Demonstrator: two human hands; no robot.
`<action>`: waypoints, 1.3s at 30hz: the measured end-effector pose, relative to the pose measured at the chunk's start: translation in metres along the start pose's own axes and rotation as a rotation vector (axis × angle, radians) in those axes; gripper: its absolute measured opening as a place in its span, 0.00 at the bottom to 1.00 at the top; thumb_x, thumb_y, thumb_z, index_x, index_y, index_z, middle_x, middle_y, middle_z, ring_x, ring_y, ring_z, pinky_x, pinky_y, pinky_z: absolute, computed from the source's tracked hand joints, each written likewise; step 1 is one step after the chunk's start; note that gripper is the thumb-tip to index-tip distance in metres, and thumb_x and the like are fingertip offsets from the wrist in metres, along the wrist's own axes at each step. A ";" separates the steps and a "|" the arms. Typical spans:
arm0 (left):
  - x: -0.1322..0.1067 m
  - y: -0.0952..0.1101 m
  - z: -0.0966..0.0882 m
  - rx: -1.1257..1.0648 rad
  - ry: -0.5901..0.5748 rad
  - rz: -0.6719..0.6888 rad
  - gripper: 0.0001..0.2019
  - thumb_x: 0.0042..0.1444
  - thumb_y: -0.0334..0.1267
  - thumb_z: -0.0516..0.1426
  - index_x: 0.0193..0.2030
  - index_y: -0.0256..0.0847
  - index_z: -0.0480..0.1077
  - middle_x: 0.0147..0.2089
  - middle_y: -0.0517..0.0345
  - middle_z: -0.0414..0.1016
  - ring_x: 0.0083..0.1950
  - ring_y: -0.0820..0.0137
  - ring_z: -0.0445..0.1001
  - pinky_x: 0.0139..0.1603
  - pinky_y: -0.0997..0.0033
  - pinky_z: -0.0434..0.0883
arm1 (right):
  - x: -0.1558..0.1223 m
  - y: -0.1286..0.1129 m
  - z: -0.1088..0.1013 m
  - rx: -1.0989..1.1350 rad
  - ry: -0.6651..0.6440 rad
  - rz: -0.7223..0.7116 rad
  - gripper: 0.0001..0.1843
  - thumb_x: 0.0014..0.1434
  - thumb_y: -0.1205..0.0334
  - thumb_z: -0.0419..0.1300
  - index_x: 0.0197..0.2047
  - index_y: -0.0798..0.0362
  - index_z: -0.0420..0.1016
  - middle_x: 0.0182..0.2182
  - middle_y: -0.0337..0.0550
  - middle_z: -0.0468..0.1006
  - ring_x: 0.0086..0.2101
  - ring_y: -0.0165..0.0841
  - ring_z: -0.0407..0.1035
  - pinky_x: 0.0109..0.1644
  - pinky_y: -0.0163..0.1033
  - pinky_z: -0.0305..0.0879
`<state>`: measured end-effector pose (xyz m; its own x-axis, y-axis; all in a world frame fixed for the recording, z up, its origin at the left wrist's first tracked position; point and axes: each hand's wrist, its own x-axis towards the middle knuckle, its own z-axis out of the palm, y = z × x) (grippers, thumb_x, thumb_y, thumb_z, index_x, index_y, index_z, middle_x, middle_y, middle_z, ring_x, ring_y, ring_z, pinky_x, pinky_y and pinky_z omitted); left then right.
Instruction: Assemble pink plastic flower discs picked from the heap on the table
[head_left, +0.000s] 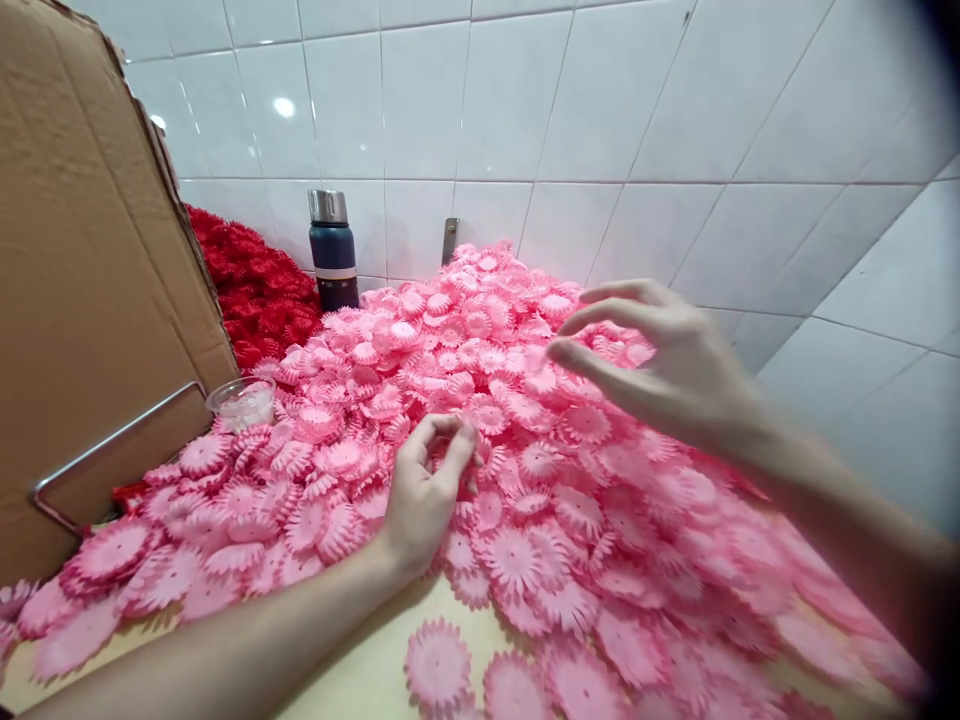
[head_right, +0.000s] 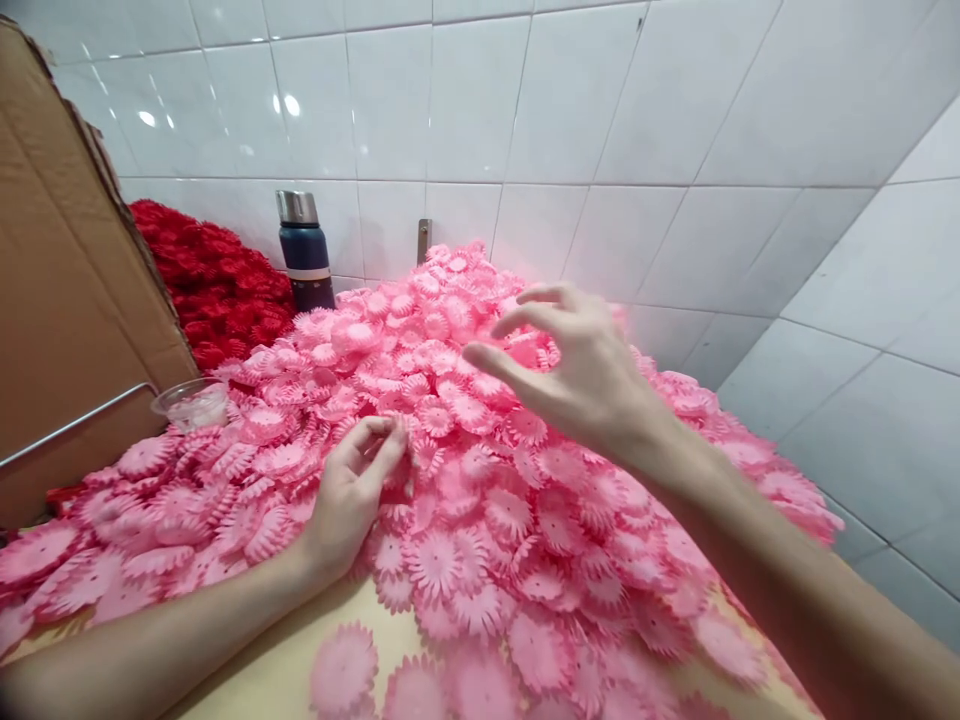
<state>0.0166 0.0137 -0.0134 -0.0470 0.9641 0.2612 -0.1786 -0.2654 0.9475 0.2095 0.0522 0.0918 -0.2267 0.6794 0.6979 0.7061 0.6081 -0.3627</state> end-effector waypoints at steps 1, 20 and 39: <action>-0.002 0.001 0.001 0.014 -0.047 0.010 0.08 0.59 0.41 0.57 0.36 0.39 0.67 0.33 0.61 0.68 0.33 0.75 0.66 0.34 0.76 0.66 | -0.001 0.000 0.002 -0.025 -0.055 -0.070 0.16 0.51 0.47 0.66 0.34 0.51 0.77 0.46 0.52 0.73 0.49 0.47 0.66 0.49 0.55 0.64; -0.004 0.004 0.002 0.037 0.012 0.041 0.13 0.56 0.28 0.55 0.47 0.42 0.62 0.48 0.56 0.67 0.51 0.69 0.69 0.55 0.65 0.67 | -0.009 0.001 0.015 -0.140 -0.170 -0.021 0.26 0.52 0.44 0.64 0.42 0.57 0.69 0.10 0.28 0.56 0.13 0.24 0.49 0.20 0.35 0.46; -0.006 0.009 0.002 -0.063 -0.090 0.011 0.11 0.57 0.36 0.58 0.47 0.38 0.74 0.50 0.49 0.74 0.51 0.64 0.74 0.54 0.59 0.72 | -0.014 -0.006 0.032 0.375 -0.552 0.004 0.04 0.56 0.64 0.60 0.35 0.56 0.72 0.32 0.43 0.76 0.32 0.29 0.70 0.36 0.37 0.69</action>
<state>0.0172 0.0059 -0.0061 0.0388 0.9562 0.2902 -0.2401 -0.2730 0.9316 0.1869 0.0523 0.0642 -0.6052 0.7316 0.3137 0.4488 0.6391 -0.6246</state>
